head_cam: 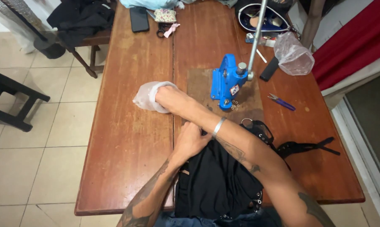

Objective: Attaching metal eyelets to a black garment using a manual press machine.

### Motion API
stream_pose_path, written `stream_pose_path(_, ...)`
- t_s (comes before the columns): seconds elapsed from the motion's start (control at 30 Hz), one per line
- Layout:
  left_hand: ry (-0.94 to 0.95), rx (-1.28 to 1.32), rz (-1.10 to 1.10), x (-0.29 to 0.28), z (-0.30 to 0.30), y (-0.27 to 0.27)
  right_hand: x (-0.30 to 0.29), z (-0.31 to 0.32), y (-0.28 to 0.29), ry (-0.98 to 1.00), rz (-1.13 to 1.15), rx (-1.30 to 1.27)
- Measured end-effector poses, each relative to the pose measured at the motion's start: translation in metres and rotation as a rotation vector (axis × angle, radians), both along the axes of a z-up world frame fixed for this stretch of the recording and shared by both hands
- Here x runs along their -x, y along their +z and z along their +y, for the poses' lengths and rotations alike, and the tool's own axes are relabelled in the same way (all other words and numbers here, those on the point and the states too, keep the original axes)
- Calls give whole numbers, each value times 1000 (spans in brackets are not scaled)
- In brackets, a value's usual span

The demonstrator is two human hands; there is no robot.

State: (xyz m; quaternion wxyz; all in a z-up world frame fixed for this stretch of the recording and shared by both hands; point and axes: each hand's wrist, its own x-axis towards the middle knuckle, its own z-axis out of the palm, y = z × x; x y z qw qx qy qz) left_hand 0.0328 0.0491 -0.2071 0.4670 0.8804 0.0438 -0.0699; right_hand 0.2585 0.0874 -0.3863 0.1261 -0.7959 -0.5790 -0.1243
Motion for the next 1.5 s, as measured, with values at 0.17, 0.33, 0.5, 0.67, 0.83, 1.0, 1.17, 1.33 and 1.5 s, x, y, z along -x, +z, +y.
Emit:
stream_pose_path(0.17,11,-7,-15,-5,0,-2,3,0,11,-33,9,26)
stream_pose_path(0.33,9,10,-1,0,0,-8,-12,3,-18,-33,110,8)
stream_pose_path(0.5,11,7,-3,0,-1,-5,15,-5,31,5,65,48)
stream_pose_path(0.67,5,5,1,1,-1,-8,16,-3,45,-60,121,-7)
stream_pose_path(0.83,5,7,9,-1,2,-23,14,-13,48,24,331,-177)
stream_pose_path(1.0,5,38,7,1,2,-31,24,-10,36,-58,481,-314)
stream_pose_path(1.17,-7,30,-13,4,1,-31,52,-29,93,-355,-128,-48)
stream_pose_path(1.33,-16,-12,-73,-3,5,-43,132,-125,169,-59,277,-443)
stream_pose_path(1.5,-1,-91,-107,-3,2,-57,197,-235,201,-194,474,-649)
